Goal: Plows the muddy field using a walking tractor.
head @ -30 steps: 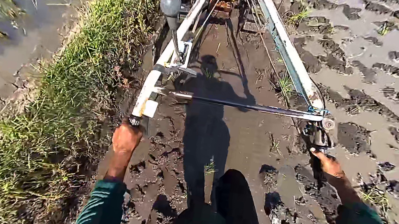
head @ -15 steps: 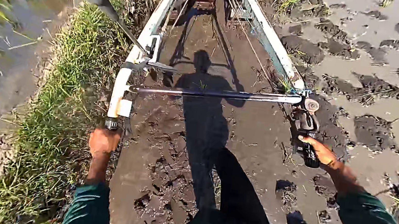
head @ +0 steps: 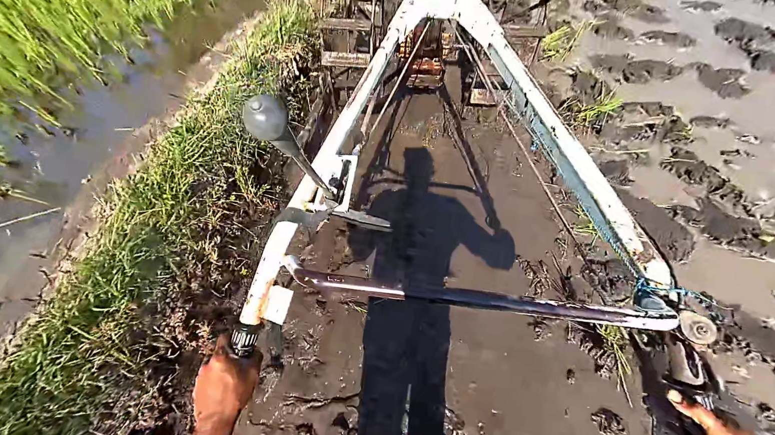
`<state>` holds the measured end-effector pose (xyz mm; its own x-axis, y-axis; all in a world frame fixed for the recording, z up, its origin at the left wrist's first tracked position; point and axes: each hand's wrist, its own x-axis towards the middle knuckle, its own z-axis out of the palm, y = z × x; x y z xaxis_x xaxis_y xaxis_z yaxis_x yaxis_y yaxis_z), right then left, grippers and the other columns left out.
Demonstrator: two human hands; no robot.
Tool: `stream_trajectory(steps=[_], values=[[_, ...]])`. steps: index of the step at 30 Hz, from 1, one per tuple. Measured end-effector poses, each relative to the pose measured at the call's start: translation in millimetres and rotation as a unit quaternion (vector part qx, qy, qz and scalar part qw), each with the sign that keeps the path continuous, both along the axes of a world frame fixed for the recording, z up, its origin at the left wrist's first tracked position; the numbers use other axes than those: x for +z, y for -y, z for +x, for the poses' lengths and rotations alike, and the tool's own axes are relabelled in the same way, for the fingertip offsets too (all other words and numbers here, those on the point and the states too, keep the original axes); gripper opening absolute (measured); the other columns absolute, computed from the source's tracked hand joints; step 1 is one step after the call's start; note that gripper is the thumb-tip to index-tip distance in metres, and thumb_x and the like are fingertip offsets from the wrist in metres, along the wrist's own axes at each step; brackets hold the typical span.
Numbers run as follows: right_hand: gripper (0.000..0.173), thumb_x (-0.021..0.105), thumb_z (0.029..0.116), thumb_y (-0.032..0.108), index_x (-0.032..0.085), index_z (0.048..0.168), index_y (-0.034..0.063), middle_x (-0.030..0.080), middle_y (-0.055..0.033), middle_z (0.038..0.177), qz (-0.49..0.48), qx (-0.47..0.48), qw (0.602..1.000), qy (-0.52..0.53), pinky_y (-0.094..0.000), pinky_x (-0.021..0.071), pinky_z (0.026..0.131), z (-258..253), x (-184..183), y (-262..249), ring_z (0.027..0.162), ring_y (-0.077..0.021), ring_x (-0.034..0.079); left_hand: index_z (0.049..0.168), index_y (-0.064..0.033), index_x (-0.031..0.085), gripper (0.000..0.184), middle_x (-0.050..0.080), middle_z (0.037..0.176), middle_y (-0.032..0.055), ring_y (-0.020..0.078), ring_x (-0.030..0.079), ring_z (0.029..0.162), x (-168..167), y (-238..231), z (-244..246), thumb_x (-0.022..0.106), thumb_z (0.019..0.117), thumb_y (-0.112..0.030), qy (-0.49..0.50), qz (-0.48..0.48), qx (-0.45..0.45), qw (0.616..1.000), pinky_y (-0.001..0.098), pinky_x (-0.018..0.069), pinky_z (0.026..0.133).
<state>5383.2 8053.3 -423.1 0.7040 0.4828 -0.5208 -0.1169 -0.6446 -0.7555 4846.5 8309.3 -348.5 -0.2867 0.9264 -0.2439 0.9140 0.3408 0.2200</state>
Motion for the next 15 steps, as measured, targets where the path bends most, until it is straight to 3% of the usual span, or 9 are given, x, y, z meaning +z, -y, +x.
stream_trajectory(steps=[3,4,8,12,14,15], values=[[0.036,0.045,0.1069,0.016,0.051,0.129,-0.0122,0.061,-0.0156,0.103,-0.025,0.005,1.0,0.008,-0.0294,0.0505,0.08,28.0,3.0,-51.5,0.084,-0.0098,0.059,0.141,0.0003,0.055,0.059,0.068,0.116,0.0324,0.0501,0.066,0.112,1.3,-50.4,28.3,0.072,0.0941,-0.031,0.003,-0.032,0.008,0.999,0.0654,0.0506,0.094],[0.04,0.047,0.1074,0.018,0.05,0.132,-0.0127,0.061,-0.0222,0.114,-0.034,0.002,0.999,0.01,-0.0359,0.0492,0.088,40.1,2.1,-66.0,0.093,-0.0162,0.059,0.141,0.0005,0.054,0.059,0.068,0.117,0.0319,0.0495,0.066,0.113,1.7,-65.1,38.3,0.071,0.0943,-0.032,0.004,-0.037,0.006,0.999,0.0647,0.0503,0.095],[0.047,0.052,0.106,0.024,0.052,0.137,-0.0108,0.055,-0.0299,0.137,-0.056,0.015,0.998,0.032,-0.0478,0.0401,0.108,83.6,-3.2,-122.7,0.124,-0.0309,0.055,0.14,-0.0005,0.055,0.058,0.069,0.118,0.0293,0.0465,0.066,0.113,5.6,-123.2,73.5,0.069,0.0952,-0.035,0.0,-0.033,-0.002,0.999,0.0634,0.0507,0.095],[0.052,0.06,0.1022,0.033,0.058,0.13,-0.0114,0.059,-0.0338,0.128,-0.064,0.019,0.994,0.09,-0.0572,0.0415,0.104,141.2,-27.1,-177.6,0.118,-0.0392,0.058,0.141,-0.0006,0.054,0.059,0.068,0.12,0.0295,0.0461,0.066,0.114,4.5,-182.7,112.8,0.068,0.0954,-0.035,0.009,-0.028,-0.012,0.999,0.0632,0.0511,0.095],[0.056,0.059,0.1027,0.037,0.057,0.129,-0.0113,0.06,-0.0351,0.122,-0.076,0.047,0.991,0.104,-0.0609,0.0421,0.098,155.9,-16.0,-213.4,0.11,-0.0416,0.059,0.141,-0.0018,0.054,0.06,0.068,0.121,0.029,0.0458,0.066,0.115,9.8,-220.1,125.4,0.067,0.0955,-0.037,-0.005,-0.011,0.001,1.0,0.0635,0.0513,0.094],[0.056,0.058,0.1034,0.038,0.056,0.133,-0.01,0.059,-0.0344,0.126,-0.081,0.066,0.99,0.091,-0.061,0.0412,0.102,149.8,-1.7,-235.2,0.116,-0.0416,0.058,0.143,-0.0027,0.053,0.061,0.067,0.123,0.0294,0.0464,0.065,0.116,13.6,-246.0,122.7,0.068,0.0954,-0.039,-0.017,0.005,0.012,1.0,0.0643,0.0507,0.095]])
